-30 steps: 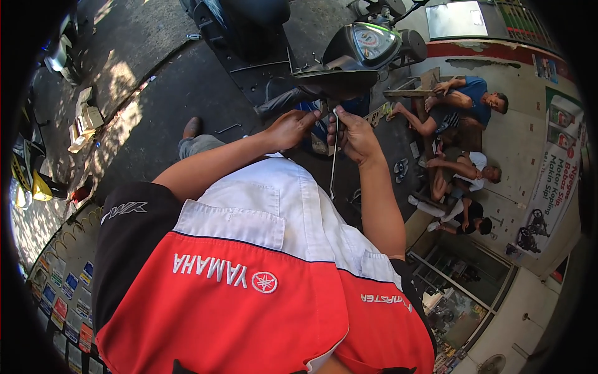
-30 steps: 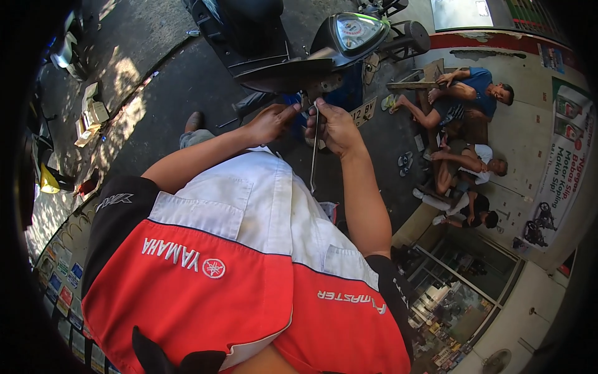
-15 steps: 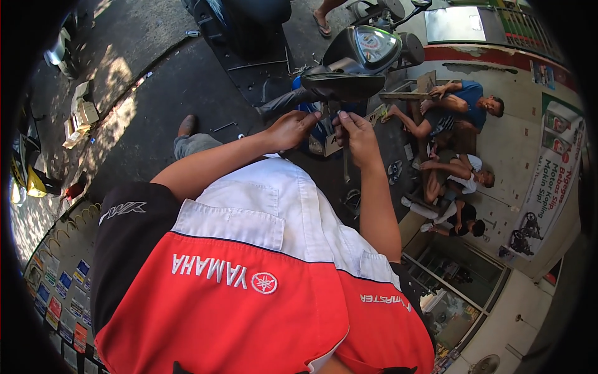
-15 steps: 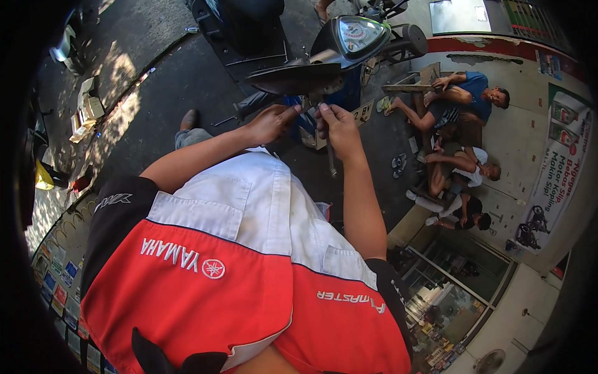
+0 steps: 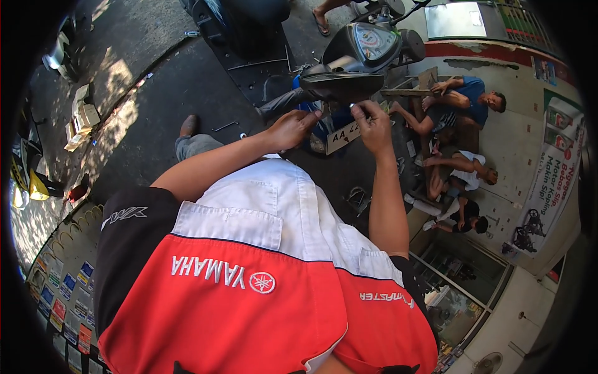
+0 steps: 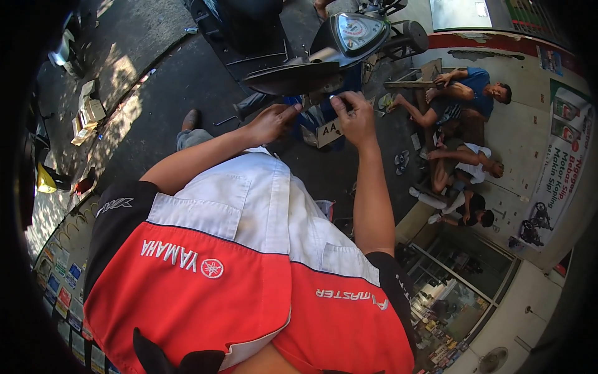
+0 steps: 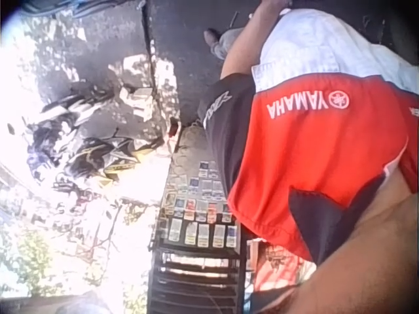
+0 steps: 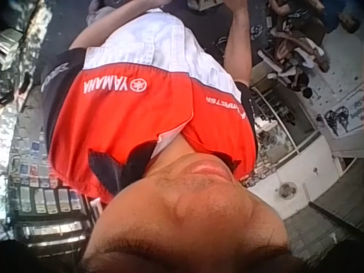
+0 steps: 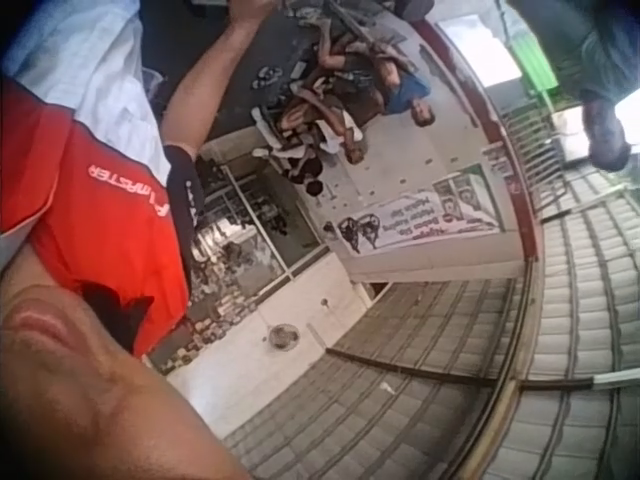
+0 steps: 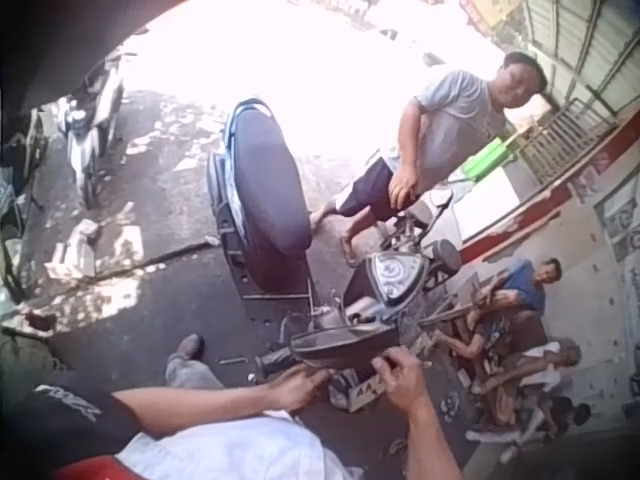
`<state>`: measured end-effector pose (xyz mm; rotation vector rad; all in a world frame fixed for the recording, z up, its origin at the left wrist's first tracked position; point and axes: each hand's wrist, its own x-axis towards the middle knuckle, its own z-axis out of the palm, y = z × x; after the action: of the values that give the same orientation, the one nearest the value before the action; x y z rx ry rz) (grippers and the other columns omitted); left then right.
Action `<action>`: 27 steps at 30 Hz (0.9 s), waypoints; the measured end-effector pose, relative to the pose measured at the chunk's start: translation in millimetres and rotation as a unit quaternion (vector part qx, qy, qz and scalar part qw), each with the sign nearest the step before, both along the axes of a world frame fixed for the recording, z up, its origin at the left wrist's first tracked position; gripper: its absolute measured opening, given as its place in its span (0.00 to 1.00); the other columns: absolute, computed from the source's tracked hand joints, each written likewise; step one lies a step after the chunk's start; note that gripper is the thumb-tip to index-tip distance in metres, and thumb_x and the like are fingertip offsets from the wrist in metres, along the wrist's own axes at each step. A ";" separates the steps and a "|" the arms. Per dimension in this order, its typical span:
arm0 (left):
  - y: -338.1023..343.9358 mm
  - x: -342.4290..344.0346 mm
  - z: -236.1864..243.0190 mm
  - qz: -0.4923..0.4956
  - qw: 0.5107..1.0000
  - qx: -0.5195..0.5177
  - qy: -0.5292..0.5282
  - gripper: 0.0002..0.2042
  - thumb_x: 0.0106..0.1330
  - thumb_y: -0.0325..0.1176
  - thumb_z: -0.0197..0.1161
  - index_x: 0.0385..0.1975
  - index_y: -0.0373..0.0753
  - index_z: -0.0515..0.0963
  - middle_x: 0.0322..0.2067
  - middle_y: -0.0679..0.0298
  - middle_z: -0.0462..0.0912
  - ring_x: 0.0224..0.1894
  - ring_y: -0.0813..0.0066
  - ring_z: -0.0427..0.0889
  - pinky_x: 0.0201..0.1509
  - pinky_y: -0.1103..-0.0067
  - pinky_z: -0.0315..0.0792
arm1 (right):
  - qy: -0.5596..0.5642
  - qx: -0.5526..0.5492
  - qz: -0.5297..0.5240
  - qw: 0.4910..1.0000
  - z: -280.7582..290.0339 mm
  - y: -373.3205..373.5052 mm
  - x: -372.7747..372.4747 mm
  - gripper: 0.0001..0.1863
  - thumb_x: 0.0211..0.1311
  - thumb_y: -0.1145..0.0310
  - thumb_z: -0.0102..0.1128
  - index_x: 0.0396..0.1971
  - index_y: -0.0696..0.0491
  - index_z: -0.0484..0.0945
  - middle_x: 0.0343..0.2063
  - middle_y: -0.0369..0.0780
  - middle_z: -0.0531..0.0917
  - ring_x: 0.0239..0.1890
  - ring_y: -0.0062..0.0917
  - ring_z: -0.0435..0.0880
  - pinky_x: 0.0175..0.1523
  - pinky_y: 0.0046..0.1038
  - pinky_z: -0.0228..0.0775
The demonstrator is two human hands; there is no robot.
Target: Repairing and servicing the front assembly of a motorcycle using hand tools.
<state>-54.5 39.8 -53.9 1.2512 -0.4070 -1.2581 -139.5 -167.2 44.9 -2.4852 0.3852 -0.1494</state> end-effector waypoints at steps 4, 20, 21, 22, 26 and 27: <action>1.2 -0.7 4.4 0.011 1.000 0.003 -0.016 0.32 0.73 0.64 0.49 0.35 0.33 0.76 0.20 0.67 0.67 0.21 0.78 0.67 0.26 0.77 0.65 | 0.035 0.134 -0.089 0.986 5.3 24.2 -6.3 0.19 0.67 0.55 0.65 0.30 0.59 0.82 0.23 0.42 0.82 0.26 0.30 0.79 0.36 0.30 0.71; 16.9 -9.4 -7.2 0.015 0.982 -0.016 0.188 0.23 0.76 0.58 0.50 0.26 0.47 0.66 0.19 0.76 0.57 0.19 0.84 0.56 0.23 0.80 0.53 | -0.028 -0.120 -0.062 0.990 -15.5 61.8 6.8 0.08 0.60 0.70 0.63 0.28 0.60 0.79 0.26 0.51 0.83 0.30 0.51 0.83 0.36 0.44 0.74; 15.8 -10.7 -8.5 0.022 0.981 -0.033 0.190 0.23 0.76 0.58 0.50 0.26 0.47 0.66 0.19 0.76 0.57 0.19 0.85 0.55 0.22 0.81 0.51 | -0.023 -0.138 -0.042 0.989 -16.2 60.6 5.9 0.07 0.59 0.71 0.63 0.29 0.59 0.77 0.27 0.51 0.83 0.32 0.51 0.83 0.37 0.45 0.74; 14.4 -11.4 -9.7 0.028 0.980 -0.050 0.191 0.22 0.75 0.58 0.51 0.26 0.46 0.67 0.19 0.76 0.57 0.19 0.85 0.54 0.22 0.81 0.50 | -0.018 -0.156 -0.023 0.987 -16.3 58.7 4.9 0.06 0.59 0.72 0.62 0.30 0.58 0.75 0.29 0.51 0.82 0.33 0.51 0.83 0.38 0.46 0.74; 11.0 -14.5 -10.7 0.049 0.983 -0.025 0.178 0.23 0.75 0.58 0.52 0.25 0.46 0.67 0.19 0.76 0.56 0.18 0.85 0.54 0.21 0.81 0.49 | -0.016 -0.182 0.027 0.983 -14.8 48.8 2.1 0.06 0.58 0.73 0.61 0.32 0.57 0.75 0.30 0.49 0.81 0.33 0.50 0.83 0.38 0.46 0.74; 10.7 -14.9 -10.3 0.052 0.986 -0.020 0.155 0.23 0.75 0.59 0.52 0.25 0.46 0.67 0.19 0.76 0.56 0.19 0.85 0.54 0.22 0.81 0.50 | -0.022 -0.179 0.045 0.983 -14.3 46.7 1.7 0.07 0.58 0.72 0.62 0.33 0.57 0.75 0.30 0.49 0.81 0.34 0.49 0.83 0.38 0.46 0.74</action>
<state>-69.4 50.5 -64.2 1.0082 -0.1399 -1.3213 -137.8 -120.5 30.6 -2.8421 0.2437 -0.2548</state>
